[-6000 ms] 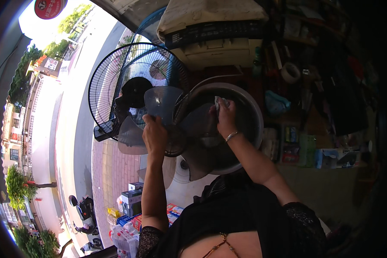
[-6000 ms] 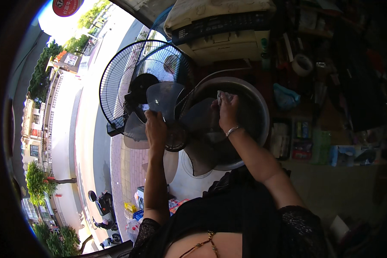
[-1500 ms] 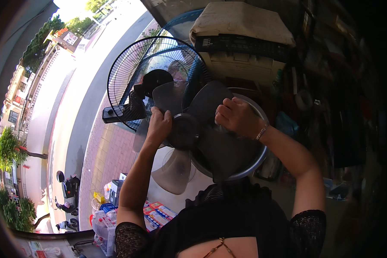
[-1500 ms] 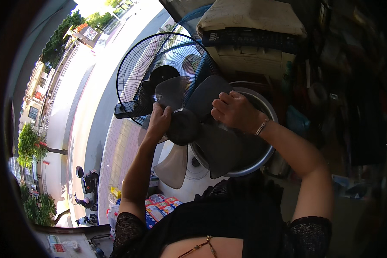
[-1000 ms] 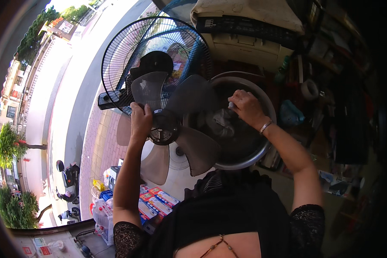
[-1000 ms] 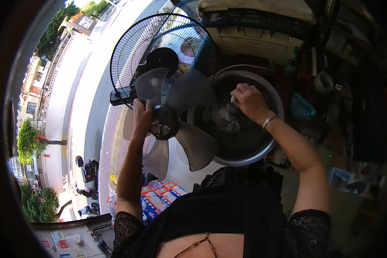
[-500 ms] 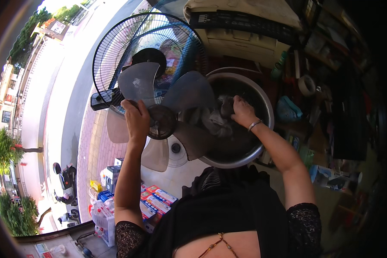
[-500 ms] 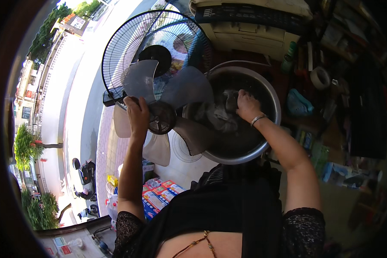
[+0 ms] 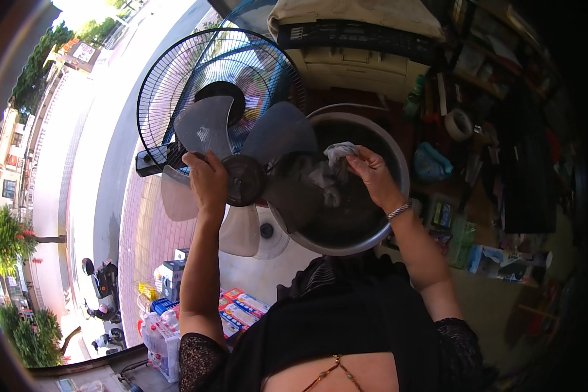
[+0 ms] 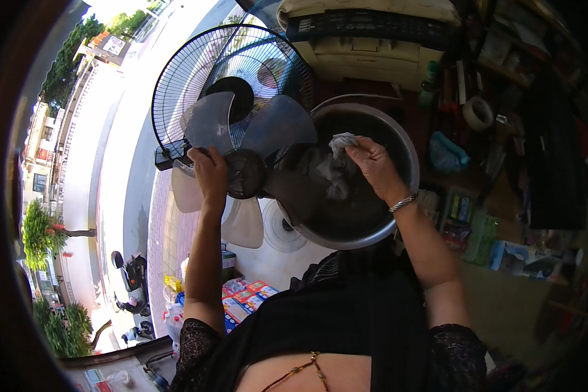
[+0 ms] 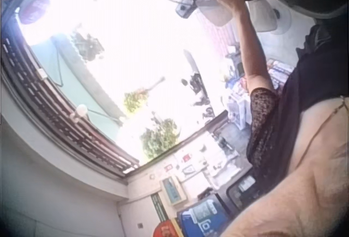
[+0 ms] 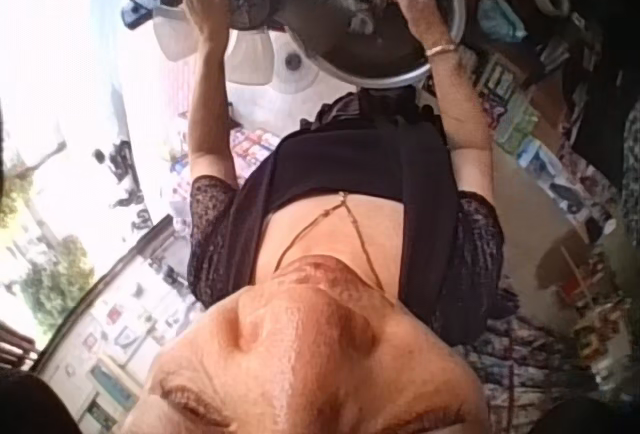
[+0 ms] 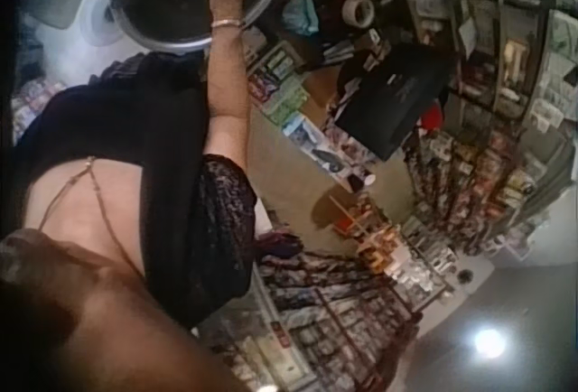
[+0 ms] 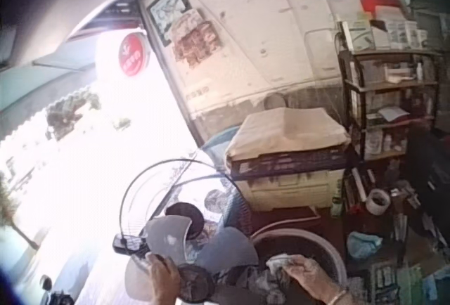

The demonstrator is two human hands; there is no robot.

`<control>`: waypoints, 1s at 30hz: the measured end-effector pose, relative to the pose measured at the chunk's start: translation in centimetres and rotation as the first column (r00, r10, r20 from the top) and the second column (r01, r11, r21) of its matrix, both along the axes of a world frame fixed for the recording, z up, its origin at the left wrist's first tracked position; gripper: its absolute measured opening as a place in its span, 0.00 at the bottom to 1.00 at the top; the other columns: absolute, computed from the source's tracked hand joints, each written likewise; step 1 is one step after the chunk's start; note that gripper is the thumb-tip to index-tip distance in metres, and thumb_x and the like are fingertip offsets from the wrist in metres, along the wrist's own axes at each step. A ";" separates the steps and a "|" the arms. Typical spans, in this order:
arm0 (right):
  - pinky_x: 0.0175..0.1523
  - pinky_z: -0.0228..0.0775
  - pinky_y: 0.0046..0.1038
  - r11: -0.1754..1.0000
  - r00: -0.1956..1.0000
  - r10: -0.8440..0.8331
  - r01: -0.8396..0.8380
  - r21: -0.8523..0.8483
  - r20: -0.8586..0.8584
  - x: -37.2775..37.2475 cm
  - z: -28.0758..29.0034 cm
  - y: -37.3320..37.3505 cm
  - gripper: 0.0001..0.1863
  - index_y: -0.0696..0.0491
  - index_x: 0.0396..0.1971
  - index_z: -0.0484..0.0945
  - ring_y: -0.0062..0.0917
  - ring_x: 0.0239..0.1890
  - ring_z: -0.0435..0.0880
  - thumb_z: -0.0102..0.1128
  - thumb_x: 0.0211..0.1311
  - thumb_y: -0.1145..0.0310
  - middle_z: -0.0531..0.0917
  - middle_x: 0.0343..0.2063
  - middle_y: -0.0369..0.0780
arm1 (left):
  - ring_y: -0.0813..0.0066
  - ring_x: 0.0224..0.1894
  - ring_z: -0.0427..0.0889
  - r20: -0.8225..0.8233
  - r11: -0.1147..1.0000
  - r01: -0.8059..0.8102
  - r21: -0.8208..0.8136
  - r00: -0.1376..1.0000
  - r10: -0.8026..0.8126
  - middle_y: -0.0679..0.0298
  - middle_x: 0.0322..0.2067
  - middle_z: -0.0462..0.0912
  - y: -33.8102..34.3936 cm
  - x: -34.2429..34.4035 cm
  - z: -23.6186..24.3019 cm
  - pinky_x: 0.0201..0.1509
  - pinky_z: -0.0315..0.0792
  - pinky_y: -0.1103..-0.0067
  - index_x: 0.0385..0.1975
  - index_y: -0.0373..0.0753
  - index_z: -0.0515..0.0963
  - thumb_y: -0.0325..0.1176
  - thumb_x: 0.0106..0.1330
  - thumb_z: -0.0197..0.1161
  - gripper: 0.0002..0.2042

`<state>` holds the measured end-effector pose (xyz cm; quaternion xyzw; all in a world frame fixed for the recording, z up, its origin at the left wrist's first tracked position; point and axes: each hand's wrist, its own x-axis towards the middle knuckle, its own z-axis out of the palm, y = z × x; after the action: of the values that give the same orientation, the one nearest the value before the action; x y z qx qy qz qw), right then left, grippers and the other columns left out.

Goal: The person wipes the blades of a standing fan with a cloth. They rotate the fan blade assembly to access each blade and wipe it thoroughly. The task is performed over a metal basin, likely to catch drips.

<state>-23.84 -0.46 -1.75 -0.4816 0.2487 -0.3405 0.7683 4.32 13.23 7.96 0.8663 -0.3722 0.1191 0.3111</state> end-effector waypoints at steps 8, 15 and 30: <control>0.54 0.71 0.18 0.961 0.946 0.232 -0.259 0.098 0.225 4.8 1.9 1.9 0.11 0.54 0.44 0.80 0.16 0.46 0.79 0.60 0.64 0.68 0.82 0.42 0.33 | 0.30 0.37 0.75 -0.038 0.999 0.040 -0.015 0.998 -0.041 0.32 0.32 0.76 -2.3 -2.9 -1.4 0.40 0.67 0.52 0.39 0.30 0.58 0.37 0.69 0.50 0.15; 0.41 0.73 0.17 0.999 0.987 0.015 -0.009 -0.036 0.160 9.0 1.6 2.5 0.05 0.59 0.35 0.82 0.14 0.34 0.81 0.63 0.58 0.77 0.84 0.30 0.33 | 0.31 0.37 0.75 -0.032 0.996 0.092 -0.009 0.995 -0.093 0.32 0.33 0.76 -2.2 -5.0 -1.7 0.42 0.68 0.52 0.41 0.30 0.56 0.36 0.70 0.48 0.15; 0.37 0.76 0.21 0.925 0.939 -0.330 0.300 0.234 0.100 9.4 1.9 3.3 0.09 0.56 0.31 0.81 0.17 0.30 0.81 0.63 0.49 0.85 0.84 0.28 0.34 | 0.29 0.35 0.74 -0.017 0.997 0.079 -0.007 0.997 -0.079 0.34 0.30 0.75 -1.5 -4.1 -1.9 0.37 0.67 0.53 0.39 0.30 0.58 0.34 0.69 0.51 0.13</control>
<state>-14.48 2.89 0.13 -0.3245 0.3047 -0.4631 0.7664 0.21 11.68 6.05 0.8510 -0.4030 0.1003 0.3214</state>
